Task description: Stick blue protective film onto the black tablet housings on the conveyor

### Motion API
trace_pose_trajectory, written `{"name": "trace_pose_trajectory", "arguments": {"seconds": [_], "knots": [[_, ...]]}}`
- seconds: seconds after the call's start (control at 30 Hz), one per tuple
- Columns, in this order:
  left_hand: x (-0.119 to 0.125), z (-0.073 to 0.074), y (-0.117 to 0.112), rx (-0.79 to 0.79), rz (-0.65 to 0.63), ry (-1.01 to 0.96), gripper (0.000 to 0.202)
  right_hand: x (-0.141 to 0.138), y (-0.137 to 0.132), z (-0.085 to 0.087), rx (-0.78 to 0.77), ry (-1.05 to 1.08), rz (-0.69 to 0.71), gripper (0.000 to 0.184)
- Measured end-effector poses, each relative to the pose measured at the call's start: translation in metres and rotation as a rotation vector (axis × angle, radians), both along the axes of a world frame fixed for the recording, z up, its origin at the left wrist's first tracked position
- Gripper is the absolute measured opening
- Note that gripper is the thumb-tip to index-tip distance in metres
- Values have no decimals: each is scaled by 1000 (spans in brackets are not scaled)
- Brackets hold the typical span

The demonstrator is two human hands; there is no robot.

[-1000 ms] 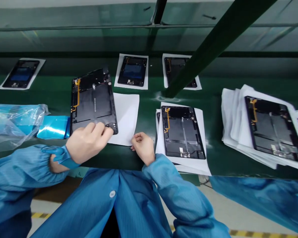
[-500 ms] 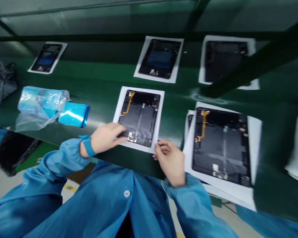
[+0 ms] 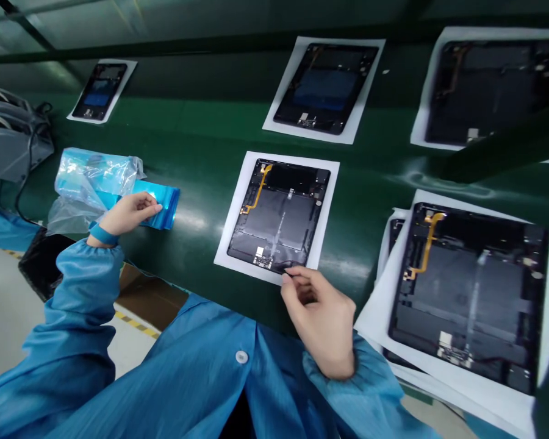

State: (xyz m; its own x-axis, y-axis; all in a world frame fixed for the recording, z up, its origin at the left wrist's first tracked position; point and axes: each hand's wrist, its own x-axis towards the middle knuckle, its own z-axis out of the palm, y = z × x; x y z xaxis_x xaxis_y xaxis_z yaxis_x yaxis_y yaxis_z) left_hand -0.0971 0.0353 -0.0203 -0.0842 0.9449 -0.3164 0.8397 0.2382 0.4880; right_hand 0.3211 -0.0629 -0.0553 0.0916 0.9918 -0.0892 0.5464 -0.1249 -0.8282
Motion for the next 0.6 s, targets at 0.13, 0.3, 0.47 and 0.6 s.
{"name": "trace_pose_trajectory", "arguments": {"seconds": [0.13, 0.3, 0.47, 0.6], "knots": [[10, 27, -17, 95, 4, 38, 27, -34, 5, 7, 6, 154, 155, 15], [74, 58, -52, 225, -174, -40, 24, -108, 22, 23, -65, 554, 389, 41], [113, 51, -63, 38, -421, -384, 22, -126, 28, 24, -142, 708, 428, 52], [117, 35, -57, 44, -516, -440, 23, -115, 19, 18, -184, 770, 370, 28]]}}
